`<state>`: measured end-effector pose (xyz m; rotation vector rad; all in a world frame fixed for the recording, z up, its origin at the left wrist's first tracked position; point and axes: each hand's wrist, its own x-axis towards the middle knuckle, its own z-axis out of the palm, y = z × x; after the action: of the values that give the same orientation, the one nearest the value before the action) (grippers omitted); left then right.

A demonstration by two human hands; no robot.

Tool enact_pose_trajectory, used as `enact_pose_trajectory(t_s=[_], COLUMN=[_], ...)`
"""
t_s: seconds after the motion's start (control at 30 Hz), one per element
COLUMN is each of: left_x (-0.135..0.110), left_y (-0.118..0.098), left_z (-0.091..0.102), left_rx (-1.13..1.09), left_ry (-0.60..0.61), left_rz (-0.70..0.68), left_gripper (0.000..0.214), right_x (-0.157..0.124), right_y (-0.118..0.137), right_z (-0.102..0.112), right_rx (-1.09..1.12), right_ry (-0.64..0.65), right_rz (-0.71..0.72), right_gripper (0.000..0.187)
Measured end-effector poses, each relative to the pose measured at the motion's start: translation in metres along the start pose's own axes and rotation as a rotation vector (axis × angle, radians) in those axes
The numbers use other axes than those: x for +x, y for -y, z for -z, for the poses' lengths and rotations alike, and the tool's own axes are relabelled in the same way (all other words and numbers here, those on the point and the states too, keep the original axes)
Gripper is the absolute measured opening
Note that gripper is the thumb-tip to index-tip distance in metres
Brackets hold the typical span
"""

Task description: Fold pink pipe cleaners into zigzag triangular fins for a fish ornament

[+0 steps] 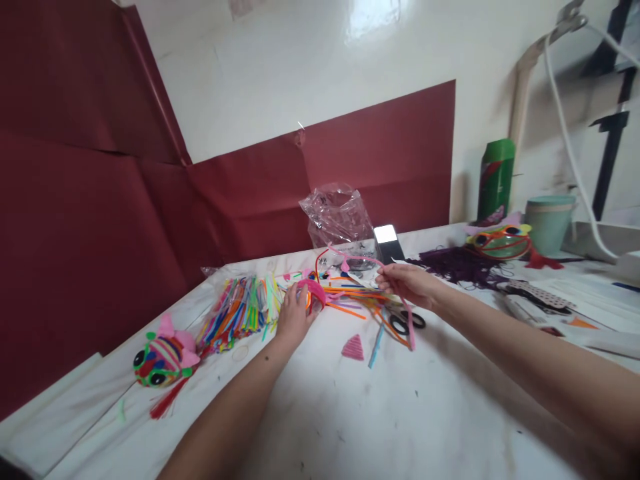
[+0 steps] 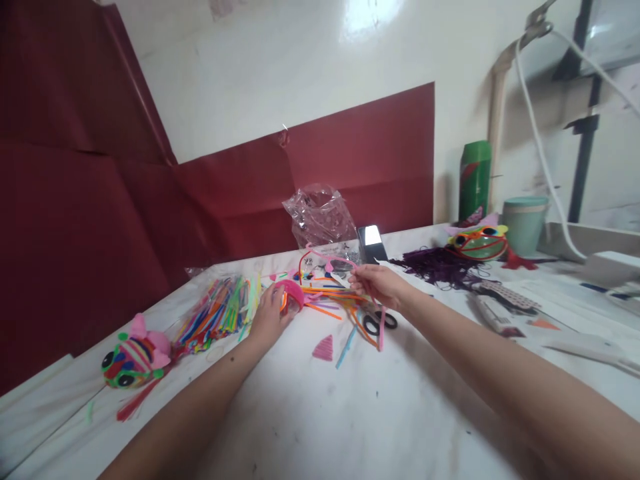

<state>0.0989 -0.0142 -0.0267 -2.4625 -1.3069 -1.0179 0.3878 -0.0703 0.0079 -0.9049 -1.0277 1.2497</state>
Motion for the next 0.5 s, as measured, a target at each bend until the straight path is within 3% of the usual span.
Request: enact_pose_trajectory(t_s=[0.07,0.17,0.23,0.3,0.5], left_x=[0.008,0.012,0.008,0.0,-0.035], left_y=[-0.013,-0.039,-0.055,-0.067,-0.077], left_z=[0.008,0.021,0.027,0.032,0.045], left_rx=[-0.203,-0.867,-1.009,-1.118,-1.451], left_ry=[-0.035,0.061,0.157,0.26,0.361], left_rz=[0.075,0.299,0.379,0.426,0.56], left_gripper=[0.062,0.043,0.031,0.035,0.032], right_x=[-0.011,-0.028,-0.042,-0.055,-0.089], right_y=[-0.007,-0.019,-0.027,-0.035,-0.05], right_z=[-0.006,-0.022,-0.037,-0.054,-0.086], right_rx=[-0.011,-0.053,-0.091,-0.131,-0.389], right_ry=[0.009,0.044,0.087,0.142,0.282], right_rz=[0.015,0.033,0.035,0.021,-0.075], right_gripper=[0.007,0.013,0.022,0.029,0.039])
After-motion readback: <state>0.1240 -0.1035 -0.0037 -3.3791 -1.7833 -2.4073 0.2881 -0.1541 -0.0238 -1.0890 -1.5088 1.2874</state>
